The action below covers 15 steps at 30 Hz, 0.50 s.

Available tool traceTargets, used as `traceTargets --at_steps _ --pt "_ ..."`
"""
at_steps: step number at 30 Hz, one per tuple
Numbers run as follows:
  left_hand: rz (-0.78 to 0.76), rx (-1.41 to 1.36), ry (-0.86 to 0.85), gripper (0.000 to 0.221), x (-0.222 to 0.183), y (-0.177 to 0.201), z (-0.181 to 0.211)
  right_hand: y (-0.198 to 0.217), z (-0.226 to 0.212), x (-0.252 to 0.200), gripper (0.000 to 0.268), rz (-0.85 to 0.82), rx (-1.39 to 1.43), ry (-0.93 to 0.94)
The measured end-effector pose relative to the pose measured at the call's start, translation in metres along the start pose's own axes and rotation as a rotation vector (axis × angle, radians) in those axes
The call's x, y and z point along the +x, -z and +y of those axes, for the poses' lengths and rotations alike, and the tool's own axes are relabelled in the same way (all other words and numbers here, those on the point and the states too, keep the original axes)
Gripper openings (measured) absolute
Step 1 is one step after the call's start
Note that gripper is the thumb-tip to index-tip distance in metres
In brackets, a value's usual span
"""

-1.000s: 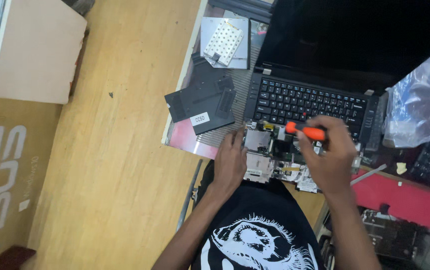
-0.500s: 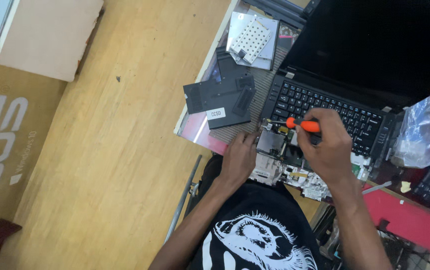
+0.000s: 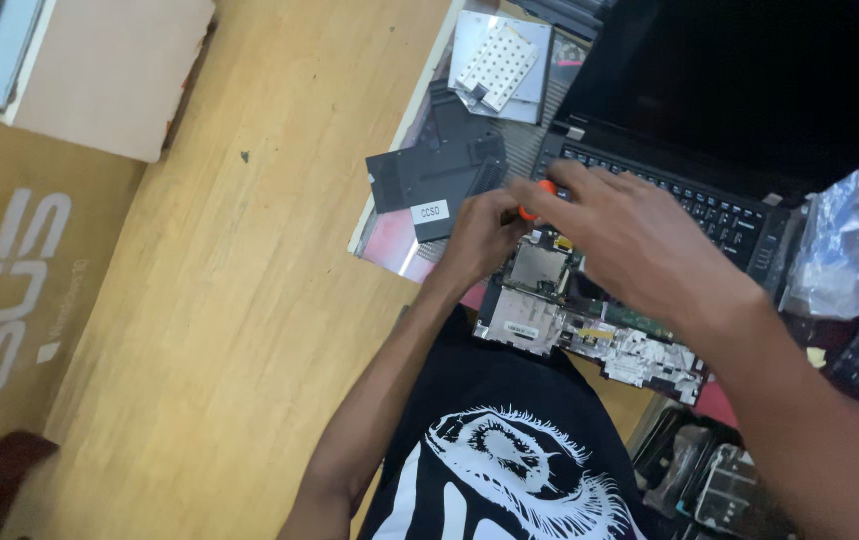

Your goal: The person is repairing a disassembled laptop on a glass table. They connect internal ribbon cables, use a screwdriver to tighten screws on the motherboard, and reattach the palm rest cover.

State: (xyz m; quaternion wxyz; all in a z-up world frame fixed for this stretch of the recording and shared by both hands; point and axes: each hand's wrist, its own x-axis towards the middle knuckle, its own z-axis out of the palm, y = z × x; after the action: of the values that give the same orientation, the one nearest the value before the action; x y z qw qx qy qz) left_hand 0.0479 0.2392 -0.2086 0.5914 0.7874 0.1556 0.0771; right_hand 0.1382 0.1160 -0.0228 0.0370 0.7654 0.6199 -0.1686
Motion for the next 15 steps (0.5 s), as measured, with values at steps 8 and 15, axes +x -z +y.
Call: traceTargets --at_steps 8,15 --pt "-0.070 0.053 -0.019 0.015 0.002 -0.001 0.006 -0.012 0.011 -0.014 0.027 0.194 -0.276 -0.151" --pt "-0.079 -0.037 -0.090 0.012 0.008 -0.001 -0.010 -0.005 -0.002 -0.011 0.054 0.142 -0.275 -0.243"
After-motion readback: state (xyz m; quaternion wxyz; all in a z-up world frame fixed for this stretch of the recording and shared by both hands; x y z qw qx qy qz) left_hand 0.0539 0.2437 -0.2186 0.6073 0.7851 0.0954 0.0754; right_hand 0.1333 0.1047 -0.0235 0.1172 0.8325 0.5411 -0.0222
